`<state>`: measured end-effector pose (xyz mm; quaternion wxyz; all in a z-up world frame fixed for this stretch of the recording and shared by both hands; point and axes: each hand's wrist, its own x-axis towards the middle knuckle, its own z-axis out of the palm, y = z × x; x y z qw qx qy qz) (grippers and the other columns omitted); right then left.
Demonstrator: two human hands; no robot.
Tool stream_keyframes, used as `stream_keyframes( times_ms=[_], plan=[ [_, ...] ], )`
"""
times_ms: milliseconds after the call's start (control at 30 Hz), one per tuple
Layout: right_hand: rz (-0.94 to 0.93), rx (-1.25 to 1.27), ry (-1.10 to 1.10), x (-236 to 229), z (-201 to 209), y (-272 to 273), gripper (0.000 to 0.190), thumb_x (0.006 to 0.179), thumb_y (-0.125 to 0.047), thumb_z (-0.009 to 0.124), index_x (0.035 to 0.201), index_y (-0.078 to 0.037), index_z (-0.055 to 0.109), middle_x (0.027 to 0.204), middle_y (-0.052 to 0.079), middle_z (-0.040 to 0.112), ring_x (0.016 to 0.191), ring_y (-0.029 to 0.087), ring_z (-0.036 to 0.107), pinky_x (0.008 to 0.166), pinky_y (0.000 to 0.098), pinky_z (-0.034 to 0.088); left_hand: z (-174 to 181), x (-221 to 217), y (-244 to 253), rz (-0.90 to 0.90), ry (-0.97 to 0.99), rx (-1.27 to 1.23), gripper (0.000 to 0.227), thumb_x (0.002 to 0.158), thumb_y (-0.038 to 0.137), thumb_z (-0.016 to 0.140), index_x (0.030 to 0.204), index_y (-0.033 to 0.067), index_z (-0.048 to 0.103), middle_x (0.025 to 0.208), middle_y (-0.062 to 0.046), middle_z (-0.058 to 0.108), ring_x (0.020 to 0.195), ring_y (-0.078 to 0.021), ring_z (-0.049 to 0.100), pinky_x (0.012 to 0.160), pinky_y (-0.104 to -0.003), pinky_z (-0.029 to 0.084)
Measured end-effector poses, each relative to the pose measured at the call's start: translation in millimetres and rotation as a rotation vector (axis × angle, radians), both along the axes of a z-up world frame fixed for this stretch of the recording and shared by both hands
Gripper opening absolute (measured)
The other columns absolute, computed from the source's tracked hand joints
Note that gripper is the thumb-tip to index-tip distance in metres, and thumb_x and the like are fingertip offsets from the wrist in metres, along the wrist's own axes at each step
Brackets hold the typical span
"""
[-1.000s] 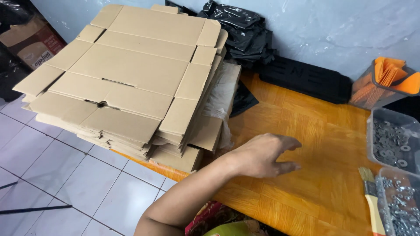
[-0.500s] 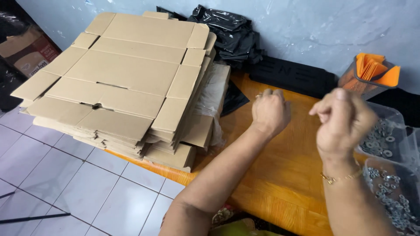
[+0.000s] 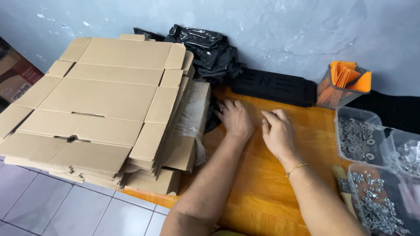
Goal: The person wraps a small cardboard box in a black plastic bag and then handles flat cardboard sheets and small metal components.
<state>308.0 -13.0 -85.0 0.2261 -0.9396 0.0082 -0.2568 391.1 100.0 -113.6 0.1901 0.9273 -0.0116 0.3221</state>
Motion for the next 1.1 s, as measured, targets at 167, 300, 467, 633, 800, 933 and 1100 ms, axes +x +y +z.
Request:
stream_keyframes(
  times_ms=[167, 300, 467, 633, 800, 933, 1100],
  plan=[
    [0.027, -0.096, -0.123, 12.2, -32.0, -24.5, 0.02, 0.09, -0.02, 0.072, 0.109, -0.02, 0.078, 0.095, 0.004, 0.066, 0.091, 0.029, 0.068, 0.08, 0.0395, 0.056, 5.4, -8.0, 9.6, -0.079, 0.257, 0.011, 0.035, 0.086, 0.024, 0.067, 0.111, 0.0017, 0.06, 0.134, -0.03, 0.049, 0.13, -0.0578, 0.045, 0.102, -0.066, 0.036],
    [0.029, -0.081, -0.114, 11.7, -32.0, -30.5, 0.017, 0.091, -0.022, 0.074, 0.106, -0.019, 0.079, 0.092, 0.004, 0.067, 0.09, 0.029, 0.068, 0.081, 0.0389, 0.054, 12.0, -11.5, 15.0, -0.119, 0.305, -0.039, 0.055, 0.077, 0.033, 0.082, 0.114, 0.0021, 0.055, 0.137, -0.034, 0.045, 0.132, -0.0623, 0.039, 0.103, -0.072, 0.033],
    [-0.117, 0.021, -0.18, -3.3, -19.6, -27.0, 0.029, 0.108, -0.032, 0.065, 0.085, -0.016, 0.072, 0.079, 0.015, 0.069, 0.083, 0.041, 0.069, 0.068, 0.049, 0.053, 31.8, -23.0, 27.9, -0.159, 0.131, -0.198, 0.044, 0.078, 0.017, 0.076, 0.106, -0.013, 0.058, 0.12, -0.04, 0.053, 0.122, -0.0668, 0.048, 0.095, -0.07, 0.039],
    [-0.099, -0.015, -0.26, -1.7, -23.7, -18.5, 0.01, 0.101, -0.016, 0.07, 0.111, -0.016, 0.072, 0.087, 0.015, 0.069, 0.086, 0.038, 0.07, 0.068, 0.0487, 0.055, 5.9, -0.2, 17.6, -0.112, 0.137, -0.115, 0.055, 0.07, 0.025, 0.084, 0.109, -0.0024, 0.056, 0.12, -0.034, 0.056, 0.112, -0.0577, 0.058, 0.088, -0.061, 0.048],
    [0.022, 0.038, -0.271, -3.6, -19.7, -8.5, 0.045, 0.089, 0.003, 0.071, 0.132, -0.006, 0.068, 0.103, 0.018, 0.06, 0.099, 0.045, 0.066, 0.082, 0.0533, 0.056, 18.8, -1.6, 26.7, -0.106, -0.008, -0.245, 0.063, 0.062, 0.017, 0.088, 0.108, -0.0071, 0.052, 0.112, -0.036, 0.053, 0.098, -0.0599, 0.058, 0.08, -0.065, 0.047],
    [0.016, 0.023, -0.302, -3.2, -21.0, -8.0, 0.033, 0.09, 0.001, 0.066, 0.118, -0.012, 0.077, 0.106, 0.009, 0.06, 0.097, 0.034, 0.068, 0.078, 0.0417, 0.059, 1.1, 7.1, 17.3, -0.146, 0.059, -0.152, 0.059, 0.058, 0.026, 0.087, 0.1, 0.0011, 0.054, 0.101, -0.024, 0.055, 0.089, -0.0497, 0.062, 0.074, -0.057, 0.05],
    [0.055, 0.024, -0.346, -7.1, -14.0, -6.8, 0.037, 0.085, 0.006, 0.062, 0.107, -0.018, 0.079, 0.106, 0.003, 0.062, 0.098, 0.028, 0.069, 0.085, 0.0401, 0.057, 15.7, 1.0, 12.6, -0.359, 0.026, -0.259, 0.048, 0.07, 0.019, 0.079, 0.106, -0.0059, 0.06, 0.136, -0.034, 0.052, 0.125, -0.0557, 0.053, 0.1, -0.063, 0.046]
  ],
)
